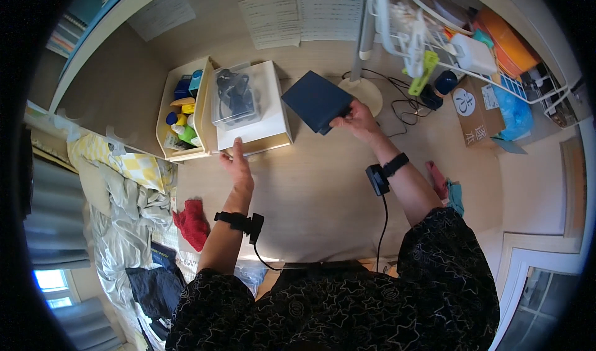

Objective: The recorder sorts items from boxes into bins and organizes a cluttered desk, then wipes the desk surface.

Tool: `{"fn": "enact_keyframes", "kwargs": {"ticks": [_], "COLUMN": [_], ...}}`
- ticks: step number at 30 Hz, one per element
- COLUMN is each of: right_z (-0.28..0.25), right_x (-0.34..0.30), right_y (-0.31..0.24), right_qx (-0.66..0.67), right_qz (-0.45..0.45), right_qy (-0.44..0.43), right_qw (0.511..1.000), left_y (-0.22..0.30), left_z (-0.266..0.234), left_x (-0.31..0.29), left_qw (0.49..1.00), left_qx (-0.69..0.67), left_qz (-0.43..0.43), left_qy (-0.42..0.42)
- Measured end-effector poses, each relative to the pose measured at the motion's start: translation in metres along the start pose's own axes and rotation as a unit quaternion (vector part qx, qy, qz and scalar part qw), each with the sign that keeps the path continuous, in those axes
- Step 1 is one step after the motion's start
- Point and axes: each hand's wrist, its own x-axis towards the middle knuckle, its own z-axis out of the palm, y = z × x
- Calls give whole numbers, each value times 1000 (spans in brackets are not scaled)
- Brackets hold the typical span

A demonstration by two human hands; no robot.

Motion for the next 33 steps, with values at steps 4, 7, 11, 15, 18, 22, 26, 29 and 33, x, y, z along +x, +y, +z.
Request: {"fn": "enact_keyframes", "kwargs": {"ticks": [4,7,11,15,18,22,26,29,33], "right_z": [-9,-15,-21,-21,-16,-11,-6,-11,-59], "right_x": [-38,-55,-69,-82,-89,-97,-111,-128,-158], "right_y": [-27,-41,-54,-66,-74,-77,-70,-65,-64], "right_qx": [17,7,171,138,90,56,50,38,102], "right_qz": [-29,3,173,232,242,221,208,231,186], "right_qy": [0,51,127,142,142,119,48,-6,75], "right_qw": [999,999,962,952,956,966,976,972,974], "left_y": [2,7,14,14,23,47,58,56,50], "left_z": [-4,-8,-15,-13,0,25,45,48,36], "left_x": [5,0,-11,-48,-82,-115,-134,-143,-147], "left_qw": [996,989,983,970,983,964,923,898,886], "left_qx": [45,6,104,237,178,126,102,126,187], "left_qz": [-80,-141,-151,-32,-13,-97,-170,-184,-131], "left_qy": [1,-39,-27,51,-36,-214,-329,-379,-404]}}
